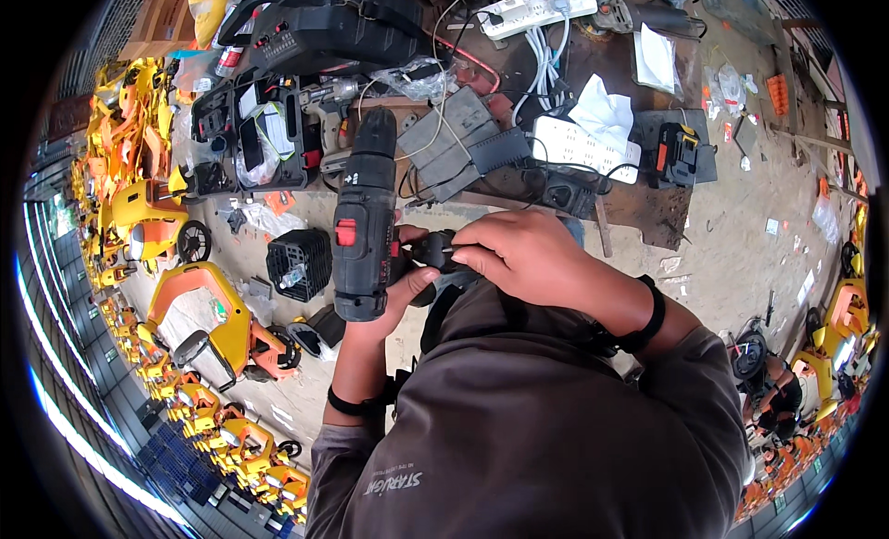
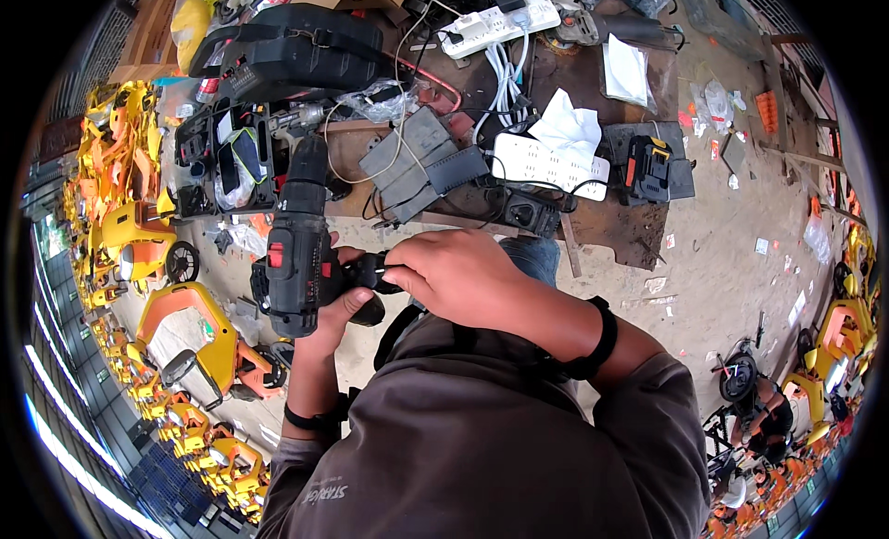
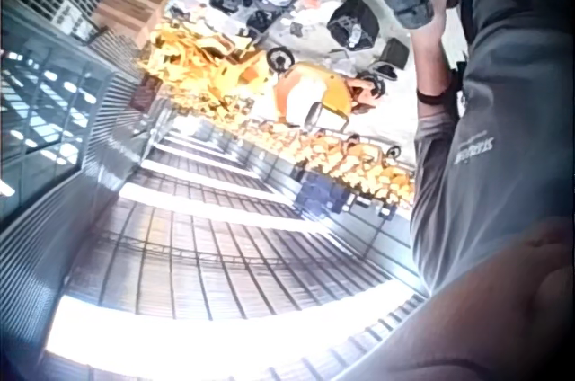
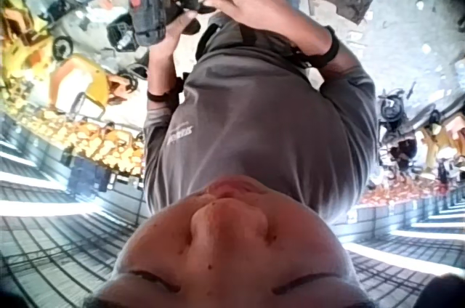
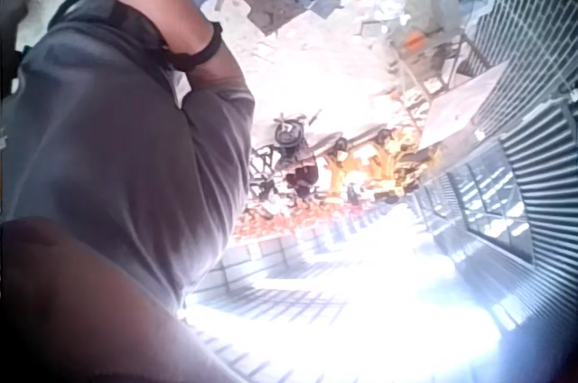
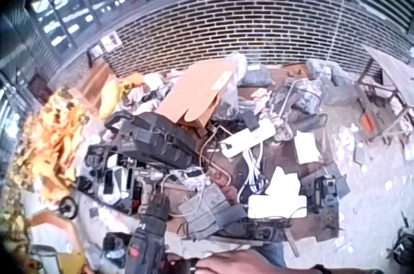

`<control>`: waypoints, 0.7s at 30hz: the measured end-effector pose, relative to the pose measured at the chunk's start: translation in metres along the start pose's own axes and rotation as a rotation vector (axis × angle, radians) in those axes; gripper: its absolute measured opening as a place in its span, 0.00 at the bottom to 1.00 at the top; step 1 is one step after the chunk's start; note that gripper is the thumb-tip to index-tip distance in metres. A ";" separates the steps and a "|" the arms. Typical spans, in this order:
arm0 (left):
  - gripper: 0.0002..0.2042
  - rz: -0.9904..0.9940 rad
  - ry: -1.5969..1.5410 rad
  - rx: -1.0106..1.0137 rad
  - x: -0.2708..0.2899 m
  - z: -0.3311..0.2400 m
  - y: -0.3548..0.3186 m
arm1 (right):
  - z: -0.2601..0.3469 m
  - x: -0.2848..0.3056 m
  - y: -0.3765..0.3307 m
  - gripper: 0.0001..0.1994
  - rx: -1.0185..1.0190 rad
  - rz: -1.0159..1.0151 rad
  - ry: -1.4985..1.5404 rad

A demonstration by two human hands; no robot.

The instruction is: The person wipes a power drill with a cloth and then inserts a battery pack into the base of the handle.

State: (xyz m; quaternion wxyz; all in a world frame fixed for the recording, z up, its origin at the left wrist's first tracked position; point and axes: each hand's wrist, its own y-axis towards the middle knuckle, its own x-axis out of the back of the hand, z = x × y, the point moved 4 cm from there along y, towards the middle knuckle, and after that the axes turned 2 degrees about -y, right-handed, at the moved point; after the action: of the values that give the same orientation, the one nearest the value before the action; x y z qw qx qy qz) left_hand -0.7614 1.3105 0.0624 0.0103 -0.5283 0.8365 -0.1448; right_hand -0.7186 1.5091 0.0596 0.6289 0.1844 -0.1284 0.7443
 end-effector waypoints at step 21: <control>0.23 0.235 0.428 -0.291 -0.020 -0.014 0.008 | 0.012 0.011 -0.023 0.07 0.135 -0.217 -0.218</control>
State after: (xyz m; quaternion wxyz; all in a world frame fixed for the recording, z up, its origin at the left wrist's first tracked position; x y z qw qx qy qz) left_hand -0.7618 1.3345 0.0714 -0.2260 -0.3812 0.8871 -0.1291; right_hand -0.6964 1.5181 0.0743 0.6738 0.3189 -0.1249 0.6547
